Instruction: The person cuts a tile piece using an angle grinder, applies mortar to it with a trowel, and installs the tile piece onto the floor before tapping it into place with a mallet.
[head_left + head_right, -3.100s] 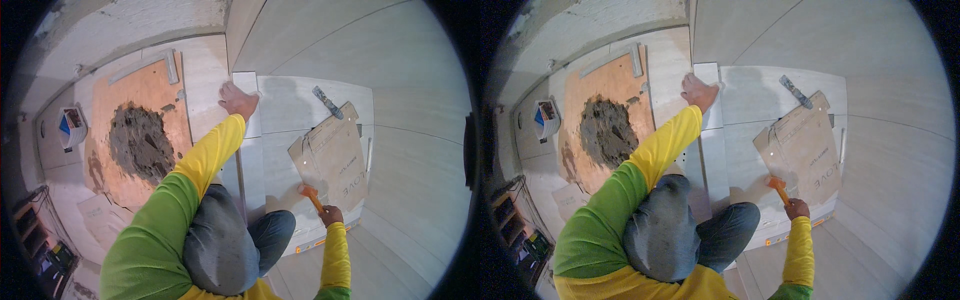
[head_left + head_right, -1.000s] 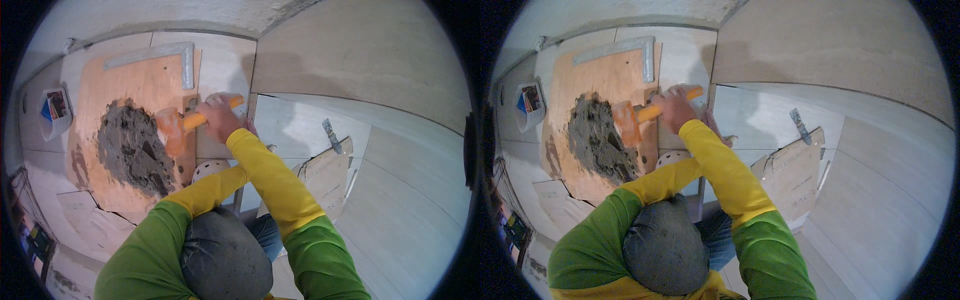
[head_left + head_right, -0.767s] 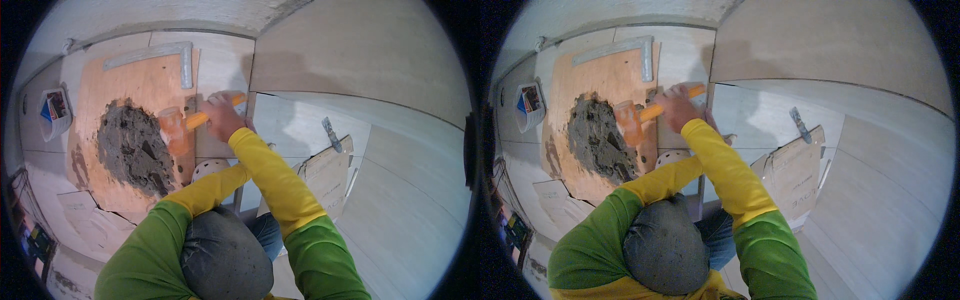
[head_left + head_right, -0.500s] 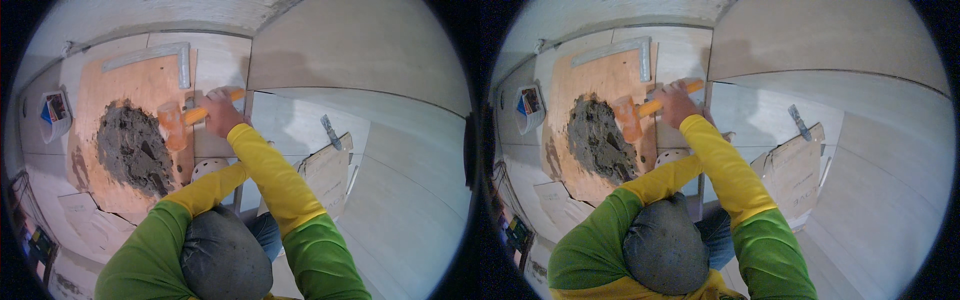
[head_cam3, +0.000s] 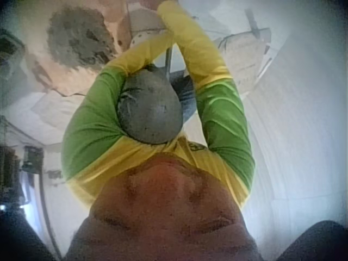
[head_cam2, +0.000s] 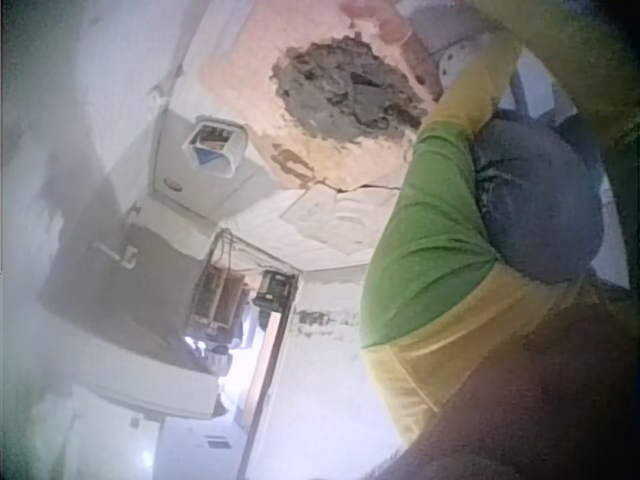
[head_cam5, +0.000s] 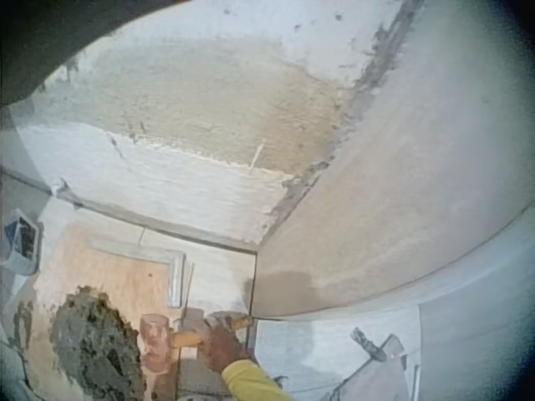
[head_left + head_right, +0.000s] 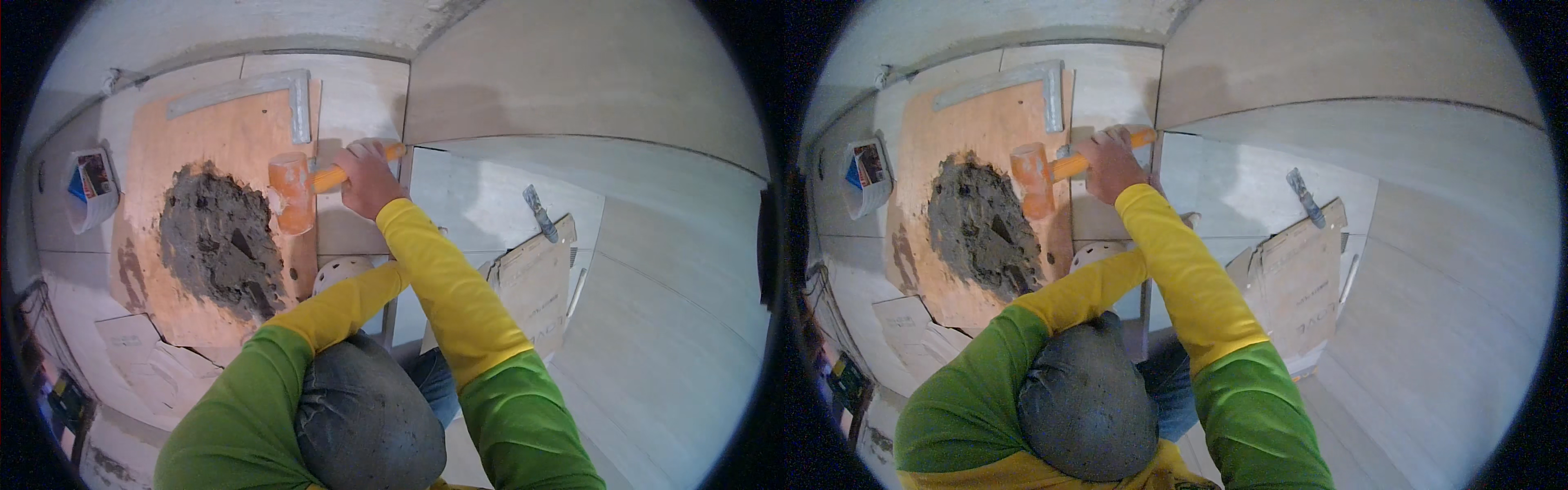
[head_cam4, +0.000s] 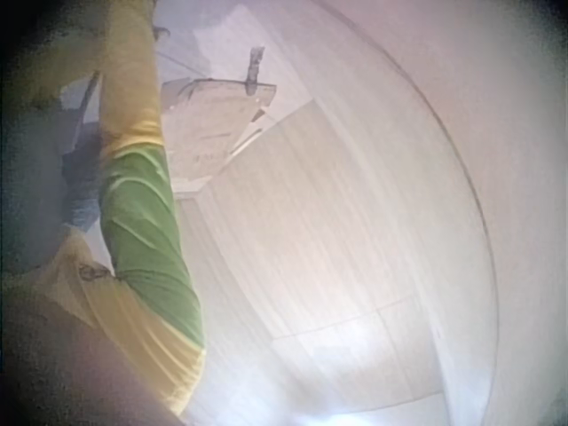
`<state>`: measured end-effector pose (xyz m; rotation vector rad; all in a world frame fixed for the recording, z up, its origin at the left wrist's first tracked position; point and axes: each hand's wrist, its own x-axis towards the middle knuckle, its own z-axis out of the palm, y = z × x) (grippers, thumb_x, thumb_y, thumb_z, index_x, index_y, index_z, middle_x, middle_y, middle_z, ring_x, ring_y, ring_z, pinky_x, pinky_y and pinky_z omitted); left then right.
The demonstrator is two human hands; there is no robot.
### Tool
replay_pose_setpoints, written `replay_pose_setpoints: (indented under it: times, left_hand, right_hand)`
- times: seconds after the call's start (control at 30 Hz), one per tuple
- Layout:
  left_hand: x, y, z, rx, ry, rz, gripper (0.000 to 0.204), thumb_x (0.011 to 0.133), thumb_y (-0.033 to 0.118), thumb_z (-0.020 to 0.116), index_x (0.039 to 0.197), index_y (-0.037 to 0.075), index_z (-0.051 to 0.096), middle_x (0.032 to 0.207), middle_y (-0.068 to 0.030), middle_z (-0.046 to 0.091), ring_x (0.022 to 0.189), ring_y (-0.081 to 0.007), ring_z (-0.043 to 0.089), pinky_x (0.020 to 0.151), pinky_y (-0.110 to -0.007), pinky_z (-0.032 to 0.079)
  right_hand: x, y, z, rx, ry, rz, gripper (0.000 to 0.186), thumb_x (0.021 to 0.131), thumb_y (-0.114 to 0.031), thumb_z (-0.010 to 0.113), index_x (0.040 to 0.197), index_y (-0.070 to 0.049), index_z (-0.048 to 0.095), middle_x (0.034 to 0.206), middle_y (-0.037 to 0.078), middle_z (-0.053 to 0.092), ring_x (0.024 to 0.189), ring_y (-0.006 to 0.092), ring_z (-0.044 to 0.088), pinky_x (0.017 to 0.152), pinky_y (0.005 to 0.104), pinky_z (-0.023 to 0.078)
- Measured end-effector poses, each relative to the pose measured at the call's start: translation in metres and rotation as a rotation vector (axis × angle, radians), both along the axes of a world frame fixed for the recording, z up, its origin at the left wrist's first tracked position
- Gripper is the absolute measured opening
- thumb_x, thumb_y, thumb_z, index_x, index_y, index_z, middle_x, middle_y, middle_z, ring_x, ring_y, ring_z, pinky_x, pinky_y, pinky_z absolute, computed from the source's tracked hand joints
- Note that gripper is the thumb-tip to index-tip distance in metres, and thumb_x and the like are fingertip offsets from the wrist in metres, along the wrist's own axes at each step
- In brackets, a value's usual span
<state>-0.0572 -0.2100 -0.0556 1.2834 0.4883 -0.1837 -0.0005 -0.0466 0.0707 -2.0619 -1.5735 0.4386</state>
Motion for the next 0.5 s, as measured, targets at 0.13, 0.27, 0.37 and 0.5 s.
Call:
replay_pose_setpoints:
  times: [0.13,0.27,0.37,0.5]
  left_hand:
    - [-0.001,0.000,0.002,0.033,-0.007,-0.009,0.027,0.093,0.027,0.056,0.114,0.010,0.055,0.105,-0.0106,0.058,0.096,-0.0268,0.054,0.085,-0.040,0.045]
    - [-0.001,0.006,0.005,0.082,-0.030,-0.008,0.029,0.092,0.026,0.056,0.117,0.009,0.055,0.106,-0.0117,0.059,0.097,-0.0284,0.054,0.086,-0.040,0.045]
    - [-0.015,0.019,0.010,0.208,-0.040,0.003,0.031,0.092,0.025,0.056,0.119,0.009,0.054,0.107,-0.0125,0.059,0.098,-0.0296,0.055,0.086,-0.041,0.045]
    - [-0.025,0.046,0.081,0.718,-0.231,0.080,0.034,0.091,0.024,0.056,0.121,0.009,0.054,0.109,-0.0135,0.059,0.099,-0.0312,0.056,0.087,-0.041,0.045]
  right_hand:
    - [0.004,-0.003,0.006,0.020,0.026,0.011,0.030,0.065,0.000,0.060,0.094,-0.006,0.059,0.098,0.017,0.058,0.101,0.0390,0.051,0.094,0.0494,0.036]
    - [-0.001,-0.002,0.020,0.069,-0.005,0.019,0.030,0.065,0.002,0.059,0.094,-0.006,0.059,0.096,0.015,0.058,0.099,0.0379,0.051,0.093,0.0484,0.037]
    - [-0.024,-0.012,0.056,0.140,0.083,-0.022,0.031,0.064,0.002,0.058,0.093,-0.007,0.059,0.095,0.013,0.058,0.098,0.0372,0.052,0.091,0.0480,0.039]
    - [-0.016,-0.075,0.107,0.158,0.075,-0.095,0.034,0.064,0.001,0.059,0.097,-0.007,0.060,0.095,0.012,0.061,0.096,0.0370,0.053,0.093,0.0457,0.038]
